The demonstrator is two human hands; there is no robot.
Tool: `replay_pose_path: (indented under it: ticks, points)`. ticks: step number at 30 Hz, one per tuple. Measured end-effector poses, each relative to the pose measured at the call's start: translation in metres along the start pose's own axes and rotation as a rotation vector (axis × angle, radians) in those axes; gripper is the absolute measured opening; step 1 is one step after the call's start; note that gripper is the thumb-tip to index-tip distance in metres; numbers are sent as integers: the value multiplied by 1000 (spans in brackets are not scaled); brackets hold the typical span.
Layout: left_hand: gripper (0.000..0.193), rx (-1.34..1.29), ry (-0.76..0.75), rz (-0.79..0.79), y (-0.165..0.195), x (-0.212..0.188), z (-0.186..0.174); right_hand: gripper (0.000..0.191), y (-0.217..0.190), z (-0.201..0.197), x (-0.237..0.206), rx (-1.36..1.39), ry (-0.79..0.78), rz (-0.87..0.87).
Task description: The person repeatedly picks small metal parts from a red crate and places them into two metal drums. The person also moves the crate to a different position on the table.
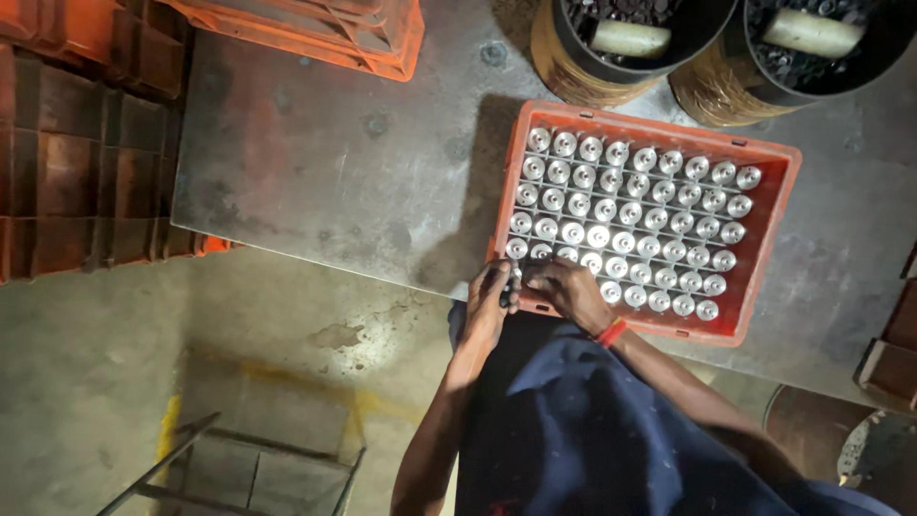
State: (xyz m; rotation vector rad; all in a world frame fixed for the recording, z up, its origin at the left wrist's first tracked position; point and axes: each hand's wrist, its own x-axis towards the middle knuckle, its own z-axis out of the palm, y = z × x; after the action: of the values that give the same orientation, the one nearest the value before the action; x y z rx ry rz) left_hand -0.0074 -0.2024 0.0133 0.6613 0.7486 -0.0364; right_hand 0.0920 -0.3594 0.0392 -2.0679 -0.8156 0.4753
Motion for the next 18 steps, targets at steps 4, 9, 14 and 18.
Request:
replay_pose_path:
  ticks: [4,9,14,18]
  points:
    - [24,42,-35,41,5,-1,2,14,-5,-1,13,59,-9,134]
    - [31,266,-73,98,7,-6,20,23,-4,-10,-4,259,123,275]
    - [32,316,-15,-8,-28,-2,37,19,10,-9,-30,942,-16,451]
    - [36,-43,23,-205,-42,12,20,21,20,-15,-37,794,165,612]
